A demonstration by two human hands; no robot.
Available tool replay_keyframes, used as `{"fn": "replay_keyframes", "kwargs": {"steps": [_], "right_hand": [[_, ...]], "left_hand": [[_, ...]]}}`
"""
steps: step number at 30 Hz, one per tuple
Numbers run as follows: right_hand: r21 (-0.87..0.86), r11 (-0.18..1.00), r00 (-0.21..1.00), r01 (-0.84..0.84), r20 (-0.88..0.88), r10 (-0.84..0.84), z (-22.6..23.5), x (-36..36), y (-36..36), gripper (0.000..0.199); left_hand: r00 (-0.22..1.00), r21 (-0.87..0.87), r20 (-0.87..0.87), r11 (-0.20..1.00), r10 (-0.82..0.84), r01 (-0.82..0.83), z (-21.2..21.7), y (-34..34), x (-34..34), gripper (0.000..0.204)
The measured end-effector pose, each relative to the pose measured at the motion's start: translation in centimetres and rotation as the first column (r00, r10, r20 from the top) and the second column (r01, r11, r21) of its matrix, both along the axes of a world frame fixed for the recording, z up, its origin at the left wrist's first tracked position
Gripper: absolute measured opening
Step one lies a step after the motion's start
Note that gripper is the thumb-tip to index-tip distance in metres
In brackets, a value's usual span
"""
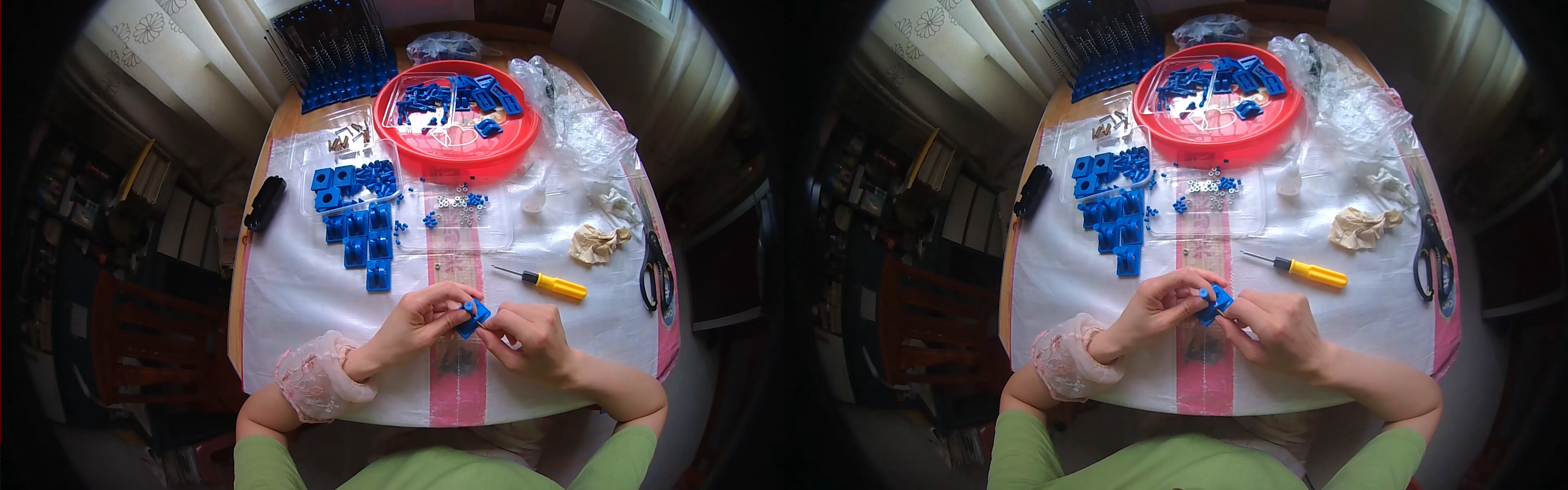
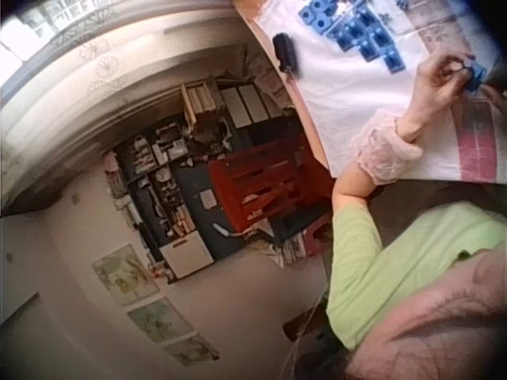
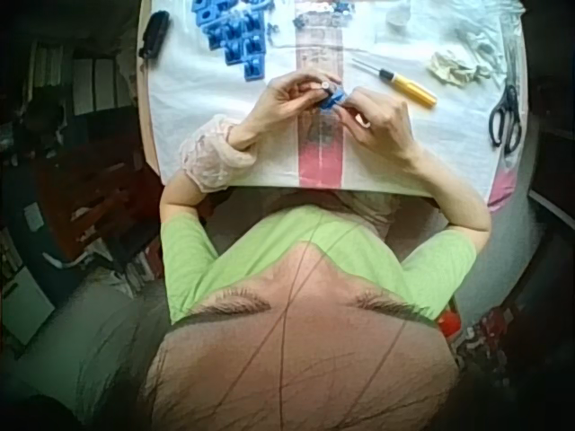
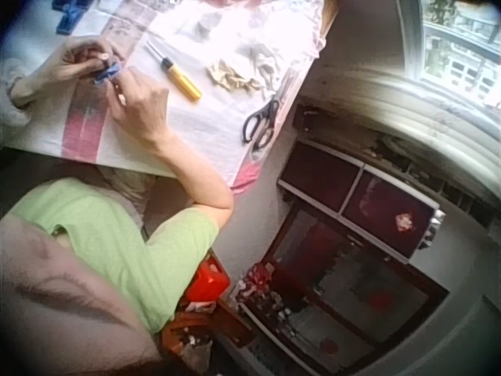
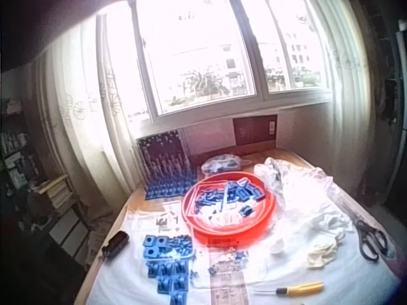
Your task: Assembling small plastic blue components using a screwdriver.
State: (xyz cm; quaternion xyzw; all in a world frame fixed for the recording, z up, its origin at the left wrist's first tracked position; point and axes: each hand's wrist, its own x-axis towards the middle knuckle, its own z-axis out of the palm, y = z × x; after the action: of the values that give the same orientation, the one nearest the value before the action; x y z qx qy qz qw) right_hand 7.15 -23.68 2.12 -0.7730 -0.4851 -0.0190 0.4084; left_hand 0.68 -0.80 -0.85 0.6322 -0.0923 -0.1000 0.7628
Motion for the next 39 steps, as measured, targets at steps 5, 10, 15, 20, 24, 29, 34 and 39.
{"fn": "replay_keyframes", "kwargs": {"steps": [5, 10, 15, 20, 24, 29, 34, 39], "right_hand": [[-0.025, 1.000, 0.996, -0.008, -0.093, 0.005, 0.0, -0.2, 0.0, 0.011], [-0.051, 0.999, 0.943, -0.015, -0.331, -0.002, -0.1, -0.3, -0.1, 0.011], [-0.001, 1.000, 0.927, -0.011, -0.375, 0.010, 0.0, 0.4, 0.1, 0.011], [0.010, 1.000, 0.913, 0.018, -0.408, -0.012, 0.1, 0.6, 0.1, 0.011], [0.042, 0.999, 0.925, 0.024, -0.379, -0.006, -0.8, 1.1, 0.2, 0.012], [0.027, 0.999, 0.953, 0.032, -0.303, -0.023, -0.5, 1.1, 0.2, 0.013], [0.048, 0.998, 0.977, 0.050, -0.208, -0.039, 0.3, 0.7, 0.3, 0.012], [0.093, 0.995, 0.993, 0.042, -0.114, -0.031, 0.5, 0.7, 0.1, 0.012]], "left_hand": [[0.994, 0.117, 0.103, 0.992, 0.035, -0.047, 0.2, -0.1, -0.1, 0.017], [0.939, 0.373, 0.343, 0.914, 0.024, -0.160, 1.6, -0.1, -0.3, 0.022], [0.928, 0.409, 0.368, 0.885, 0.061, -0.220, 2.1, -0.3, -0.6, 0.030], [0.918, 0.308, 0.384, 0.923, 0.102, -0.232, 2.1, -0.6, -0.4, 0.046], [0.906, 0.327, 0.418, 0.920, 0.066, -0.217, 2.3, -0.5, -0.4, 0.047], [0.941, 0.378, 0.327, 0.901, 0.084, -0.212, 2.6, -0.6, -0.5, 0.037], [0.993, 0.145, 0.068, 0.983, 0.100, -0.109, 1.6, -0.6, -0.6, 0.026], [0.994, -0.114, -0.083, 0.990, 0.070, -0.079, 0.4, -0.1, -0.2, 0.020]]}}
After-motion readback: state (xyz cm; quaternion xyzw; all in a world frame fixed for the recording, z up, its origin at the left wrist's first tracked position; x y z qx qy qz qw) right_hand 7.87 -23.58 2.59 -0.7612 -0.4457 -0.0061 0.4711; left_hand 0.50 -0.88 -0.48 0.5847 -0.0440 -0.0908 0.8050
